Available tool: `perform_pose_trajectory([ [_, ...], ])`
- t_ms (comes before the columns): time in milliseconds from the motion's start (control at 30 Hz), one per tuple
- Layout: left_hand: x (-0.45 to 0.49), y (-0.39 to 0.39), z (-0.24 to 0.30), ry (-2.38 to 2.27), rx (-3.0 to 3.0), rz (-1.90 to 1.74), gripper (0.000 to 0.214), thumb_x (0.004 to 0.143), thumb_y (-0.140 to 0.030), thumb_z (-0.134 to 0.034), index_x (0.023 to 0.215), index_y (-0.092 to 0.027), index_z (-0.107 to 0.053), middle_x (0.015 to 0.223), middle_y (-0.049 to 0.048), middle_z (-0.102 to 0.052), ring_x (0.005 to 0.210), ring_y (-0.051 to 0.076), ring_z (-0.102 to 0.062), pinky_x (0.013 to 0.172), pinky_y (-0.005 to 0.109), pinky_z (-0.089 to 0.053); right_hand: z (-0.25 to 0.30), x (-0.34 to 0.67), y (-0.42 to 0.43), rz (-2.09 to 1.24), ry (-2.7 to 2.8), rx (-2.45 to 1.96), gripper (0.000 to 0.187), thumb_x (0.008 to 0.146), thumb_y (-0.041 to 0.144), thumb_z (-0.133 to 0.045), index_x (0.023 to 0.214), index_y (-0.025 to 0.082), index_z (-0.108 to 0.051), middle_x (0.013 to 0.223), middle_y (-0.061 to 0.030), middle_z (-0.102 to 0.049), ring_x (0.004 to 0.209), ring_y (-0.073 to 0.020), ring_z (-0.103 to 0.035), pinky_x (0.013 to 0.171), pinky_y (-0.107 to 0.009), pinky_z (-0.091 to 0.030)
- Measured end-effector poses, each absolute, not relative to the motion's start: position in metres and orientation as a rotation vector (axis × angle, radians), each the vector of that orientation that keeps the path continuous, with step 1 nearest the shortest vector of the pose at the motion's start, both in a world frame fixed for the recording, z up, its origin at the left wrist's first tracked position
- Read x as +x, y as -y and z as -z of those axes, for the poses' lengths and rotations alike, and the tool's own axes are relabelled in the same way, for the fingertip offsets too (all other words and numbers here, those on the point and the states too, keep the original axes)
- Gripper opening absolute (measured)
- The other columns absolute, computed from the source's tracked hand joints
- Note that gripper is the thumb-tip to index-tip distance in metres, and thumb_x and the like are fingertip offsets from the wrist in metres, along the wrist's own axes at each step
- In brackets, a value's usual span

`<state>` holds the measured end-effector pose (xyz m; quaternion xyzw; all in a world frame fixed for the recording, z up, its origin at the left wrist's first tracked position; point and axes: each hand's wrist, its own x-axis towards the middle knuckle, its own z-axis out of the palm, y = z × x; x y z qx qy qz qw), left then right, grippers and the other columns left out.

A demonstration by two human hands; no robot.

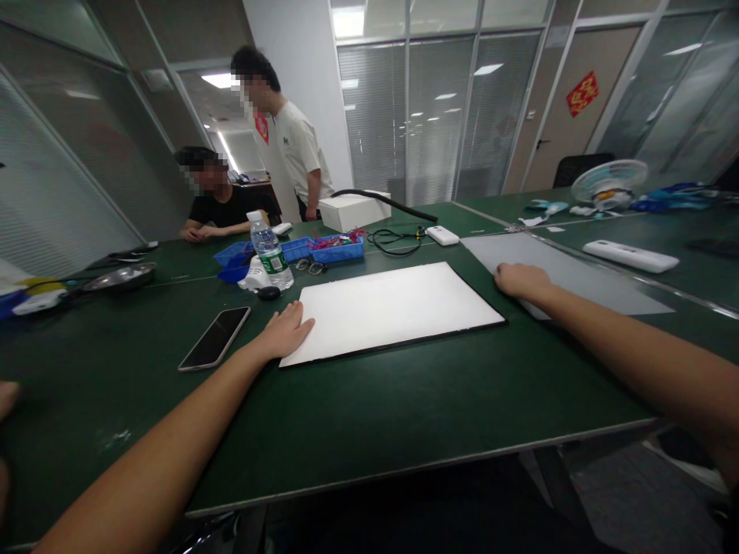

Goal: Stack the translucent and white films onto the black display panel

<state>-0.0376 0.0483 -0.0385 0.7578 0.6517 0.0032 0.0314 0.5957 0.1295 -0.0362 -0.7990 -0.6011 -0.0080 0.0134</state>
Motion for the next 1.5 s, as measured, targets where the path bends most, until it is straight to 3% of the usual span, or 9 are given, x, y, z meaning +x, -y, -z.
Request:
perform_pose_trajectory([
  [400,-0.038,-0.046,0.034,-1.994,2.368,-0.015,0.083,0.108,-0.057,-0.028,0.173,-0.006,-0.031,0.178,0.0264,-0.029,0.168,0.038,-0.028,0.132,0.062,-0.029,0.033,0.579,-0.122,0.135,1.863,-2.37,0.045,0.104,0.046,-0.069,0.14,0.02,-0.065,0.143,-0.013,-0.066,0.123,-0.0268,-0.067,0.105,-0.052,-0.06],
  [767,-0.035,-0.043,0.031,-1.999,2.35,0.034,0.085,0.108,-0.057,-0.025,0.173,-0.002,-0.029,0.18,0.0262,-0.024,0.169,0.036,-0.025,0.134,0.058,-0.026,-0.005,0.605,-0.092,0.34,1.654,-2.177,0.042,0.105,0.046,-0.067,0.139,0.022,-0.067,0.143,-0.0131,-0.066,0.122,-0.0257,-0.067,0.105,-0.049,-0.06],
  [900,-0.034,-0.043,0.032,-1.993,2.337,0.021,0.086,0.108,-0.057,-0.026,0.172,0.001,-0.027,0.181,0.0272,-0.022,0.17,0.037,-0.024,0.135,0.058,-0.025,-0.016,0.607,-0.08,0.448,1.557,-2.016,0.044,0.105,0.046,-0.068,0.14,0.02,-0.066,0.143,-0.0129,-0.066,0.124,-0.0264,-0.067,0.107,-0.052,-0.059],
  [1033,-0.034,-0.045,0.035,-1.998,2.325,0.001,0.085,0.108,-0.056,-0.027,0.172,0.0,-0.027,0.18,0.0273,-0.023,0.17,0.037,-0.023,0.134,0.059,-0.025,-0.025,0.598,-0.072,0.538,1.499,-1.733,0.042,0.107,0.052,-0.062,0.142,0.028,-0.067,0.147,-0.0128,-0.065,0.128,-0.0278,-0.064,0.111,-0.055,-0.057],
  [1133,-0.034,-0.046,0.036,-2.0,2.321,-0.005,0.085,0.108,-0.057,-0.026,0.173,-0.001,-0.027,0.18,0.0272,-0.023,0.17,0.037,-0.022,0.134,0.058,-0.025,-0.026,0.586,-0.068,0.57,1.487,-1.489,0.048,0.108,0.054,-0.06,0.147,0.025,-0.063,0.144,-0.0131,-0.067,0.129,-0.0283,-0.065,0.114,-0.058,-0.054],
  [1267,-0.034,-0.046,0.035,-1.995,2.328,-0.004,0.084,0.109,-0.057,-0.025,0.172,-0.002,-0.027,0.181,0.027,-0.022,0.17,0.037,-0.022,0.134,0.06,-0.025,-0.015,0.559,-0.065,0.537,1.686,-1.198,0.042,0.108,0.051,-0.059,0.138,0.024,-0.069,0.137,-0.0123,-0.071,0.123,-0.0263,-0.068,0.114,-0.054,-0.053],
  [1400,-0.034,-0.044,0.033,-1.988,2.335,0.005,0.085,0.109,-0.056,-0.025,0.172,0.0,-0.026,0.18,0.0276,-0.022,0.17,0.038,-0.022,0.134,0.06,-0.025,0.0,0.519,-0.055,0.403,2.104,-0.902,0.03,0.107,0.04,-0.059,0.128,0.025,-0.076,0.116,-0.0107,-0.08,0.106,-0.0258,-0.074,0.101,-0.047,-0.057],
  [1500,-0.033,-0.043,0.032,-1.995,2.33,0.012,0.085,0.109,-0.056,-0.025,0.173,0.0,-0.026,0.18,0.0271,-0.022,0.17,0.038,-0.023,0.134,0.06,-0.025,0.006,0.49,-0.044,0.265,2.399,-0.693,0.028,0.106,0.034,-0.06,0.127,0.028,-0.078,0.112,-0.0077,-0.082,0.102,-0.024,-0.074,0.096,-0.044,-0.058],
])
